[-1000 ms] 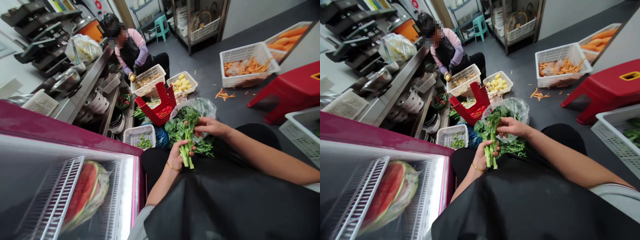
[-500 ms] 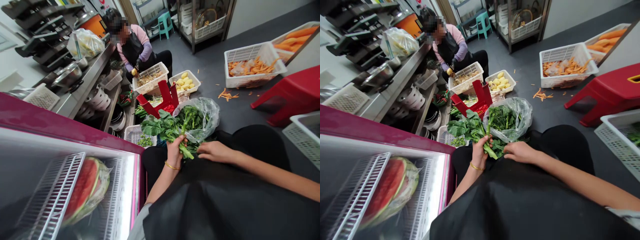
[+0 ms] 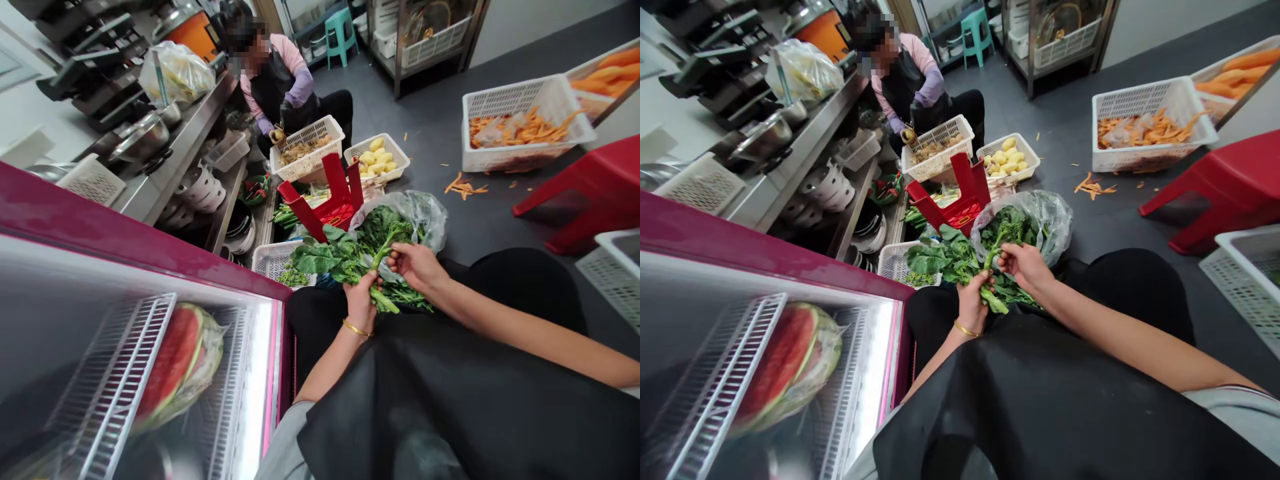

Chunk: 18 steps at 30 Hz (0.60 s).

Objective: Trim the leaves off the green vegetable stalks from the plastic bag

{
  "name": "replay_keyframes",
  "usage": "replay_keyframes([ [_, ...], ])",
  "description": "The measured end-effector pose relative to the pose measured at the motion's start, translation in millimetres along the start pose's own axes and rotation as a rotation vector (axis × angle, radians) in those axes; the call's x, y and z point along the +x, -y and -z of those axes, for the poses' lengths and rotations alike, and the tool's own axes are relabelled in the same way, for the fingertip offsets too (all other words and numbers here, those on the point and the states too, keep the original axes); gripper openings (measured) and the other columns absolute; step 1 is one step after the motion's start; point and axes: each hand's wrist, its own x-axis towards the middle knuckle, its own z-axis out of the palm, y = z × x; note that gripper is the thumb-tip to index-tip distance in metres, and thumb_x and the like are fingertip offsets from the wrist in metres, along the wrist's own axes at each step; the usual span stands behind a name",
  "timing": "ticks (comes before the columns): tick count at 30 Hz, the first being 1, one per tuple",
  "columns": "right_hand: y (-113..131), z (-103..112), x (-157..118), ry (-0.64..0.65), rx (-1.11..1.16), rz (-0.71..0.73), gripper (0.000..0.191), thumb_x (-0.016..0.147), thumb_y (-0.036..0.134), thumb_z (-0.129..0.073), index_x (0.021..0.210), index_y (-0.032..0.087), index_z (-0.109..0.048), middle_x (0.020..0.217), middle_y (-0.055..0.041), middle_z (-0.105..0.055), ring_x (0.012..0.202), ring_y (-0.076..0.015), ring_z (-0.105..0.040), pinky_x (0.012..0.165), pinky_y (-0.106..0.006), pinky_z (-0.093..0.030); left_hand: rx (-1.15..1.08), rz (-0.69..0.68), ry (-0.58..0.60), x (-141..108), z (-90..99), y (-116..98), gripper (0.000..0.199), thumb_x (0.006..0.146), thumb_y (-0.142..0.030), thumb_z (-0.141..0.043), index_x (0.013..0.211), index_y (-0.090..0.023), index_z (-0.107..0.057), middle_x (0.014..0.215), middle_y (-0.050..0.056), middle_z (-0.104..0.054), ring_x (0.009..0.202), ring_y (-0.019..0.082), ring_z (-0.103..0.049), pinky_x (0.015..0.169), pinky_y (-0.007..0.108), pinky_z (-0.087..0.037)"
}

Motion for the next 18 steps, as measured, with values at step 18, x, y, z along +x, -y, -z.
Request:
replay_keyframes([
  [18, 46, -127, 55, 0.509, -1.326, 0.879, 0.051, 0.079, 0.058, -0.061, 0.105, 0.014, -0.065, 0.092, -0.0105, -0.067, 0.078, -0.0226, -0.062, 0.062, -0.03, -0.042, -0.185, 0.32, -0.137, 59, 38.9, 27, 0.012, 0.058, -0.017, -0.071, 0.06, -0.01, -0.061, 0.058, 0.005, -0.064, 0.049, 0.012, -0.059, 0.044, 0.021, -0.04],
])
